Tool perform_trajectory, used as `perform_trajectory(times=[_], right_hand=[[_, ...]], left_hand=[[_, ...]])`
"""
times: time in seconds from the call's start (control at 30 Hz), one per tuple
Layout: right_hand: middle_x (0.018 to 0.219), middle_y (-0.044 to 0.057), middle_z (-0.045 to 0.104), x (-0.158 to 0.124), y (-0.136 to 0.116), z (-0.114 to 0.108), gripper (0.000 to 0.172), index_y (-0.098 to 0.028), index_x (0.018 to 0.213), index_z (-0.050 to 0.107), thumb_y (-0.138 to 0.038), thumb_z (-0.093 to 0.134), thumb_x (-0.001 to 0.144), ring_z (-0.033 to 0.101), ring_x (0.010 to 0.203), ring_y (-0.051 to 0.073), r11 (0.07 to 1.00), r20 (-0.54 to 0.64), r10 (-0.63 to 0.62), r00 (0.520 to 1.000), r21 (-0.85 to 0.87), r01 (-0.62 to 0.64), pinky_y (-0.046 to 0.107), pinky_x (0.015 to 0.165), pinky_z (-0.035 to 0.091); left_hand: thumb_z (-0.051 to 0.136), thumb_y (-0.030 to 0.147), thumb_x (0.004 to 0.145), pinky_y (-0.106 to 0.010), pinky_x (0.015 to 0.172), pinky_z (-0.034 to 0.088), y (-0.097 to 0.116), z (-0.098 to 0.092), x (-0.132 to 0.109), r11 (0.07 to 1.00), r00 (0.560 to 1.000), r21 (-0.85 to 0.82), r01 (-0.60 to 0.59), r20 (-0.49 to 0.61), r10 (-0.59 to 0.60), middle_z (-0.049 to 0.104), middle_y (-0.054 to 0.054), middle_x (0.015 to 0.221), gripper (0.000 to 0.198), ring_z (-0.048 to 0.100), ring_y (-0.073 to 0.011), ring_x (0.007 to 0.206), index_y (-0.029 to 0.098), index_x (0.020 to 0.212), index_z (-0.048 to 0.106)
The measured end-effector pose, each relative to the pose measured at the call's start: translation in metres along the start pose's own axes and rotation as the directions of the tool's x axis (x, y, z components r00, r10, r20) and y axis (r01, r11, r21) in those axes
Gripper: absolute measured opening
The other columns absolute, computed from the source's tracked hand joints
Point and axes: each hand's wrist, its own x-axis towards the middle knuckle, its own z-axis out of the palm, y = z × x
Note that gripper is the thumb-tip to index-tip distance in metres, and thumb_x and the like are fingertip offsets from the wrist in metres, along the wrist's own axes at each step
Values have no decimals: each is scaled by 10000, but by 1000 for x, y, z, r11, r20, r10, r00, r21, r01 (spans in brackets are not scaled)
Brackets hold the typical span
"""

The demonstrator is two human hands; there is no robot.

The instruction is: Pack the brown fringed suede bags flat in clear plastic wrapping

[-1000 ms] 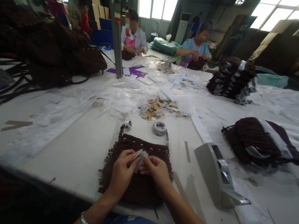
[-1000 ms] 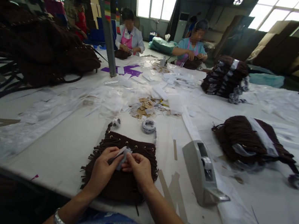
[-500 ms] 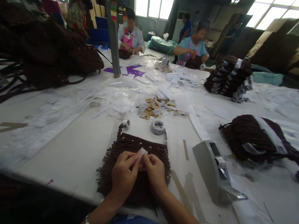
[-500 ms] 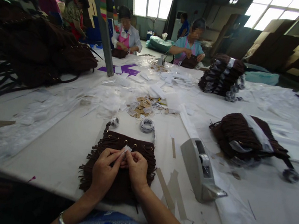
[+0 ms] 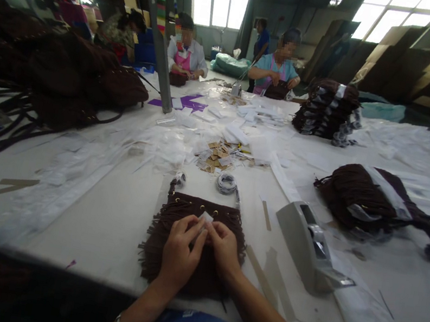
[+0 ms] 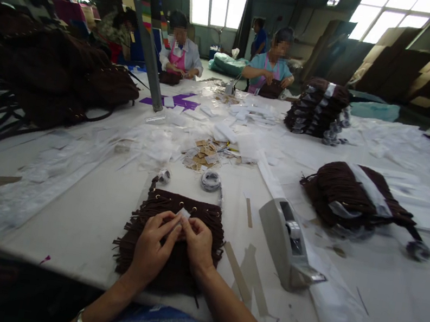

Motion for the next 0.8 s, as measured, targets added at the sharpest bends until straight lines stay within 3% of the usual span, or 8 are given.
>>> perform_trajectory(times=[0.1,0.23,0.37,0.5,0.6,0.67,0.73,0.8], right_hand=[[642,-3,639,-1,-2,-1,386,-150,785,658,-522,753,741,595,581,122,999,46,25,999,23,-26,236,604,496],[666,23,652,-1,-4,-3,415,-131,825,689,-538,737,757,591,581,122,1000,80,7,997,1,-7,238,598,488],[637,32,644,5,-6,-5,452,-116,802,699,-567,708,768,588,552,125,997,150,1,989,-72,10,245,578,485],[618,18,639,2,-23,-15,364,-135,834,717,-493,652,828,610,539,142,951,226,16,974,-306,55,255,561,497],[770,34,708,-10,-51,-43,267,-203,1083,711,-342,601,883,665,682,176,759,188,-241,952,-575,305,291,679,528],[994,69,724,-20,-73,-77,278,-226,1146,686,-296,576,900,679,862,207,534,133,-467,874,-746,399,337,829,523],[1131,86,698,-31,-92,-122,272,-232,1143,684,-305,551,917,640,1048,233,338,45,-647,761,-878,340,378,969,474],[1193,103,671,-44,-105,-169,258,-208,1076,708,-325,561,899,583,1155,259,240,-66,-749,659,-954,177,427,1058,404]], left_hand=[[598,378,885,-394,979,473,-9,-6,9,945,976,-246,217,56,-210,655,-98,1187,331,612,-253,1098,214,1155,693],[717,460,769,-369,903,511,-23,-5,17,725,867,-483,490,358,-347,710,-132,1110,467,664,-281,1034,155,1121,679],[761,490,711,-364,861,516,-25,-2,20,645,834,-539,542,441,-333,730,-152,1030,509,675,-294,985,115,1044,674],[776,479,700,-362,886,503,-20,-4,15,625,819,-536,568,447,-361,728,-136,1049,520,666,-289,1007,121,1062,667],[782,470,699,-365,912,495,-21,-4,11,616,798,-511,599,446,-406,718,-108,1098,530,657,-281,1037,147,1102,665],[797,462,681,-362,912,501,-25,-3,10,593,781,-509,624,441,-442,716,-91,1111,539,657,-276,1038,161,1110,668],[814,455,656,-355,907,508,-28,0,11,564,759,-508,650,446,-474,719,-79,1105,553,660,-270,1032,168,1106,670],[824,459,639,-353,892,516,-32,2,12,544,737,-497,675,464,-491,721,-74,1094,577,663,-269,1020,171,1114,667]])
